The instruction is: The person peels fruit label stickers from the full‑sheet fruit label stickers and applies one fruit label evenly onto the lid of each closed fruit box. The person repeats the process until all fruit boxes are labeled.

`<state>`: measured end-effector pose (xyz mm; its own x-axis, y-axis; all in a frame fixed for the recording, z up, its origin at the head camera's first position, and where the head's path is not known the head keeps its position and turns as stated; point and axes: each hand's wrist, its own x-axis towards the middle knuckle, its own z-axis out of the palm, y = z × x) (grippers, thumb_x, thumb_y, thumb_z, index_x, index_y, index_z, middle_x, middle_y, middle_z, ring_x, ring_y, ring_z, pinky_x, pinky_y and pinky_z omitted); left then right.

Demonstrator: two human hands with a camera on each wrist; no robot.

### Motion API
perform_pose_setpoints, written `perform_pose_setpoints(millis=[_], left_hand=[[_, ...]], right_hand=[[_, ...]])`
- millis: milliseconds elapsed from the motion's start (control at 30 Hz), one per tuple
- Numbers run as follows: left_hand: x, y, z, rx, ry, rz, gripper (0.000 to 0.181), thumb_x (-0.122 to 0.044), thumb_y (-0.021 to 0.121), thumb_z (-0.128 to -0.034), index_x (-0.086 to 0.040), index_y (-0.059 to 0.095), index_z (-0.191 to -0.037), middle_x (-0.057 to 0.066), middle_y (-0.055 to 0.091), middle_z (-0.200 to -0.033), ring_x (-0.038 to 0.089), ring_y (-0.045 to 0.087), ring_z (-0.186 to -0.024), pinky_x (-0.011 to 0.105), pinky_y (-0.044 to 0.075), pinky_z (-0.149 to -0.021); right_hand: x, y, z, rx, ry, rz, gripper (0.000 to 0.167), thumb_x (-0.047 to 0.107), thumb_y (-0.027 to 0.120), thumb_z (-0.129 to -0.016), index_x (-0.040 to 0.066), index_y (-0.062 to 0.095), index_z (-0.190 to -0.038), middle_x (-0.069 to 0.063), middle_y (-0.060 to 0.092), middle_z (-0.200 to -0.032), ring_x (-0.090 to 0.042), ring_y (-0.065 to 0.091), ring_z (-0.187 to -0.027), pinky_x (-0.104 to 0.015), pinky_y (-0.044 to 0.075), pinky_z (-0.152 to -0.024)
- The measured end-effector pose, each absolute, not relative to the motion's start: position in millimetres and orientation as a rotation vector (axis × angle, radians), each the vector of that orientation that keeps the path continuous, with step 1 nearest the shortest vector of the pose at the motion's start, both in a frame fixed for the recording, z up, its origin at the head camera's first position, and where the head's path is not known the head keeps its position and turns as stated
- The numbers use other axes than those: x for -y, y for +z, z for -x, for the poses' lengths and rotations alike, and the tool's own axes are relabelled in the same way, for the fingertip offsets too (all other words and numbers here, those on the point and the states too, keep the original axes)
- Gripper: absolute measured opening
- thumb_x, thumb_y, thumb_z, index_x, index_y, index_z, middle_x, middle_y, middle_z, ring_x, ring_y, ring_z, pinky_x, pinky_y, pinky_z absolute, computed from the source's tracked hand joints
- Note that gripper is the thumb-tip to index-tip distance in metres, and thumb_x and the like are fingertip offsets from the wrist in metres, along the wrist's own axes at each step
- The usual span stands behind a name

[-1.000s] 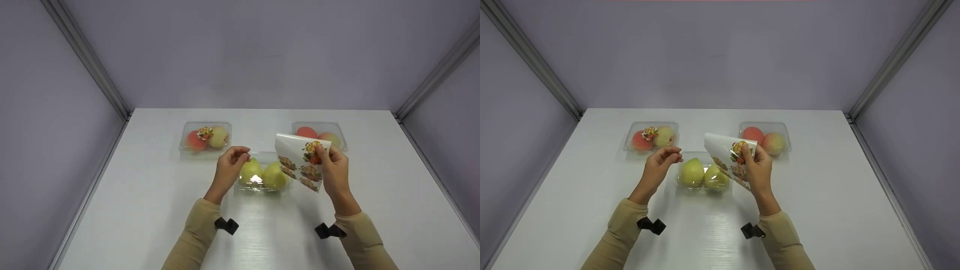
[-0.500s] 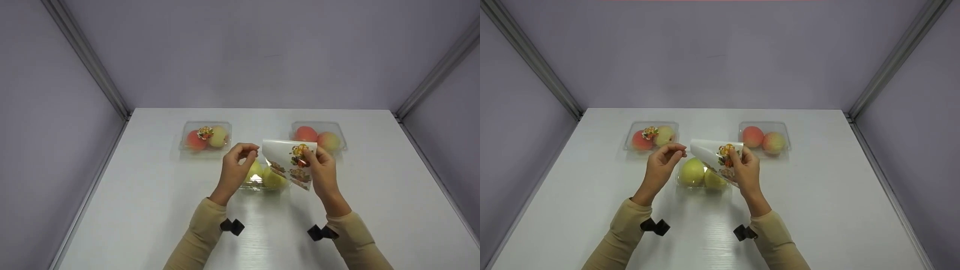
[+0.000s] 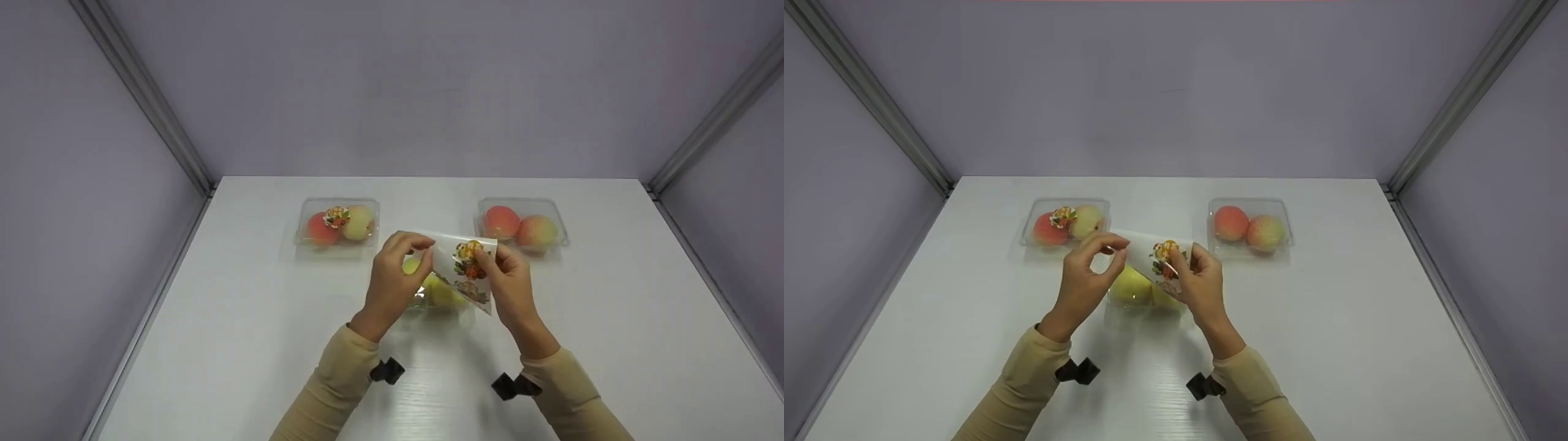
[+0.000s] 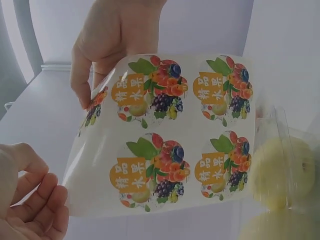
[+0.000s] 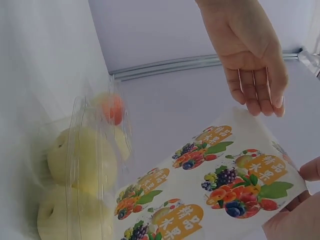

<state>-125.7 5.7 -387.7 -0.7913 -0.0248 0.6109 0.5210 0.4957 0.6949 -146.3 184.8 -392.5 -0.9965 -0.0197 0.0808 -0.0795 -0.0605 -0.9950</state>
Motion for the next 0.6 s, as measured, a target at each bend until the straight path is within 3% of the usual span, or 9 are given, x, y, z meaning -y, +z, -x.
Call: perform_pose_setpoints(millis=[333, 600], left_hand=[[-10.6, -376.5, 117.1, 2.162, -1.144, 0.473, 0.014, -0.010, 0.063, -0.0902, -0.008, 0.069, -0.102, 0.006, 0.065, -0.101, 0.017, 0.059, -0.099, 0.028, 0.052, -0.088], [-15.5, -385.5, 125.2, 2.254, -1.053, 0.510, 0.015, -0.010, 0.064, -0.0904, -0.008, 0.070, -0.104, 0.007, 0.065, -0.102, 0.018, 0.058, -0.097, 0.029, 0.052, -0.087]], right_hand=[[-180.3, -388.0, 138.9, 2.149, 2.330, -0.092, 0.018, 0.010, 0.051, -0.097, 0.000, 0.063, -0.106, 0.007, 0.067, -0.081, -0.008, 0.063, -0.074, -0.024, 0.054, -0.070], [-174.8, -397.5, 145.6, 2.137, 2.344, -0.117, 0.019, 0.007, 0.053, -0.095, -0.007, 0.063, -0.105, 0.010, 0.065, -0.078, -0.003, 0.060, -0.072, -0.020, 0.052, -0.070]])
